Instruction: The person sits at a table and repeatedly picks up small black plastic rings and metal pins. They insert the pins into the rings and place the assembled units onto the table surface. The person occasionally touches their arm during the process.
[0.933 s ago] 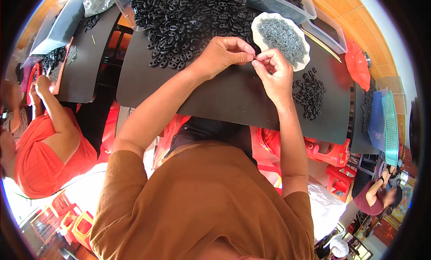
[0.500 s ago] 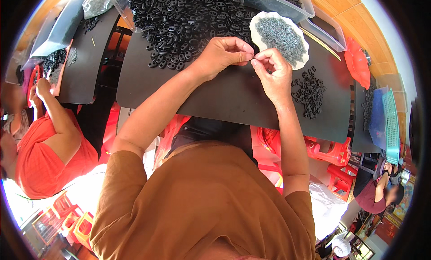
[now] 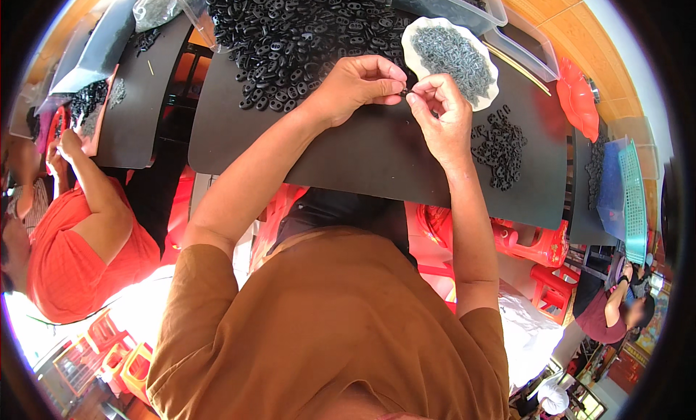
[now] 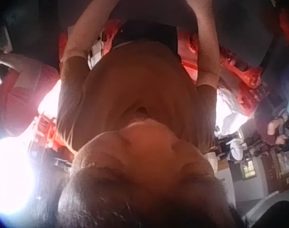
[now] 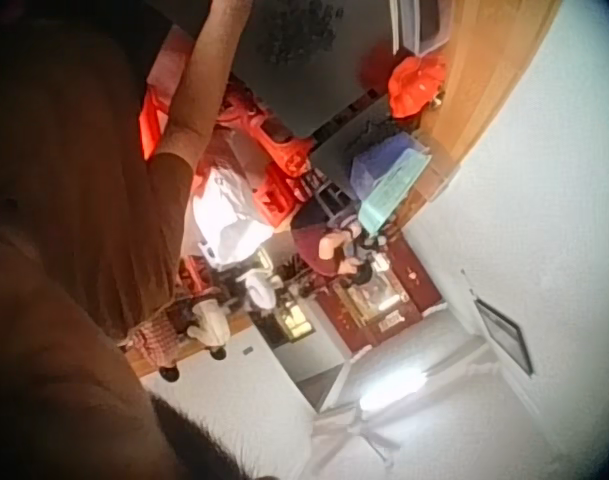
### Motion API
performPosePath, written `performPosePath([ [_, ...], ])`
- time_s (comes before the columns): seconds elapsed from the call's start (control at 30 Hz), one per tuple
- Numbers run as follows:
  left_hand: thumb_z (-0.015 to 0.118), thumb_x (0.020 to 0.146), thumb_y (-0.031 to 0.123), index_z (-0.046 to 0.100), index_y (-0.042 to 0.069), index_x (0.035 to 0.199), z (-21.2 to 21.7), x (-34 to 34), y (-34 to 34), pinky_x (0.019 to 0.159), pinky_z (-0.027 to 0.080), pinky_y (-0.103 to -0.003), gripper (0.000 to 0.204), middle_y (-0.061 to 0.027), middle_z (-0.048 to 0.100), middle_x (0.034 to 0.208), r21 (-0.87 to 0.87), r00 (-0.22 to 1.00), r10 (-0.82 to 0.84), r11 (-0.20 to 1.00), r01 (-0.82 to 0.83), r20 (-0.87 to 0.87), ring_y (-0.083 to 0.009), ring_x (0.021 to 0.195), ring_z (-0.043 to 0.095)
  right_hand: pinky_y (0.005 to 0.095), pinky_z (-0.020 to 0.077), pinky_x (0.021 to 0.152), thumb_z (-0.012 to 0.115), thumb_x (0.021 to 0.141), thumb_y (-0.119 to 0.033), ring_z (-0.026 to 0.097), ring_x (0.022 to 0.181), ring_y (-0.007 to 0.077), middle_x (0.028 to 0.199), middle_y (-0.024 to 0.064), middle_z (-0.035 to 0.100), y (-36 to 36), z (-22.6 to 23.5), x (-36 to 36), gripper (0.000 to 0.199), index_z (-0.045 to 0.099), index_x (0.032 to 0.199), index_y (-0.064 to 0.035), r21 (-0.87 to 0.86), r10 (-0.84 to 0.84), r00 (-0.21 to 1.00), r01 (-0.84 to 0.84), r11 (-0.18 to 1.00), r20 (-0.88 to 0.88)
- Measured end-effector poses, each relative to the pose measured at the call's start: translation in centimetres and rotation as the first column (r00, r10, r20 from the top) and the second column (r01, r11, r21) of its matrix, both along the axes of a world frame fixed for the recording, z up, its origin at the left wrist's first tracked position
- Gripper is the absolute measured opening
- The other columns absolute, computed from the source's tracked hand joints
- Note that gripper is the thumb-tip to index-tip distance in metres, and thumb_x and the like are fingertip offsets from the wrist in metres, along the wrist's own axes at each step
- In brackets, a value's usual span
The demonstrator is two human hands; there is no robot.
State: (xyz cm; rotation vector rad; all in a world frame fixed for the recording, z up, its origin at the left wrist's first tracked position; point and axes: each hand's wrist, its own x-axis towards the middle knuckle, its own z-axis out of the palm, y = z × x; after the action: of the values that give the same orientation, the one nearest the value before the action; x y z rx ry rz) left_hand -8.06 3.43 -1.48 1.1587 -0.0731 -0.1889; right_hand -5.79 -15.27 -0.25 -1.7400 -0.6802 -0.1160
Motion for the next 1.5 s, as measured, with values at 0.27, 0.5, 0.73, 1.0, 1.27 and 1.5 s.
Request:
performPosePath([
  [0.27,0.068,0.087,0.005,0.066,0.003,0.097,0.5,-0.2,0.0,0.077,0.056,-0.025,0.010,-0.0031,0.066,0.095,0.099,0.998,0.030,0.994,-0.035,0.060,-0.0096,0.085,0.063,0.0225,0.0502,0.060,0.068,0.079,0.004,0.063,0.070,0.0081,0.078,0.0033,0.064,-0.1,0.0,0.1,0.017,0.057,0.089,-0.0027,-0.008,0.005,1.000,-0.005,1.000,0.000],
  [0.5,0.068,0.087,0.005,0.067,0.002,0.095,0.6,-0.2,-0.2,0.074,0.056,-0.024,0.009,-0.0030,0.067,0.091,0.166,0.995,0.034,0.985,-0.050,0.096,-0.0089,0.080,0.063,0.0222,0.0500,0.060,0.068,0.078,0.005,0.063,0.070,0.0076,0.077,0.0029,0.064,-0.1,-0.2,0.1,0.017,0.057,0.088,-0.0028,-0.023,0.009,1.000,-0.010,1.000,-0.023],
  [0.73,0.068,0.087,0.005,0.068,0.002,0.094,0.7,-0.2,-0.1,0.073,0.055,-0.023,0.008,-0.0028,0.067,0.089,0.234,0.991,0.016,0.971,-0.046,0.130,-0.0088,0.080,0.064,0.0217,0.0493,0.059,0.068,0.077,0.006,0.063,0.069,0.0073,0.077,0.0021,0.064,0.0,-0.3,0.1,0.017,0.057,0.088,-0.0029,-0.026,0.009,1.000,-0.010,1.000,-0.023],
  [1.0,0.065,0.087,0.004,0.068,0.002,0.093,-0.1,-0.1,0.0,0.074,0.053,-0.023,0.007,-0.0017,0.068,0.085,0.406,0.969,-0.058,0.913,-0.045,0.238,-0.0085,0.079,0.064,0.0212,0.0486,0.058,0.068,0.078,0.007,0.061,0.068,0.0059,0.076,0.0014,0.063,-0.2,-0.7,0.1,0.017,0.056,0.086,-0.0028,-0.050,0.018,0.999,-0.020,0.999,-0.040],
  [1.27,0.067,0.086,0.005,0.069,0.001,0.096,0.4,-0.5,-0.5,0.072,0.052,-0.022,0.010,-0.0030,0.069,0.083,0.383,0.971,0.011,0.917,-0.106,0.240,-0.0087,0.077,0.064,0.0204,0.0494,0.057,0.065,0.084,0.004,0.062,0.067,0.0074,0.080,0.0018,0.062,-0.1,-0.8,-0.1,0.013,0.055,0.086,-0.0022,0.138,0.079,0.963,-0.044,0.989,-0.259],
  [1.5,0.068,0.086,0.007,0.069,0.000,0.096,1.1,-0.9,-0.8,0.071,0.053,-0.022,0.012,-0.0046,0.069,0.082,0.366,0.990,0.061,0.925,-0.105,0.130,-0.0091,0.075,0.064,0.0209,0.0495,0.059,0.065,0.087,0.002,0.063,0.068,0.0092,0.082,0.0028,0.062,-0.2,-0.7,0.1,0.012,0.053,0.088,-0.0025,0.180,0.107,0.948,-0.054,0.982,-0.298],
])
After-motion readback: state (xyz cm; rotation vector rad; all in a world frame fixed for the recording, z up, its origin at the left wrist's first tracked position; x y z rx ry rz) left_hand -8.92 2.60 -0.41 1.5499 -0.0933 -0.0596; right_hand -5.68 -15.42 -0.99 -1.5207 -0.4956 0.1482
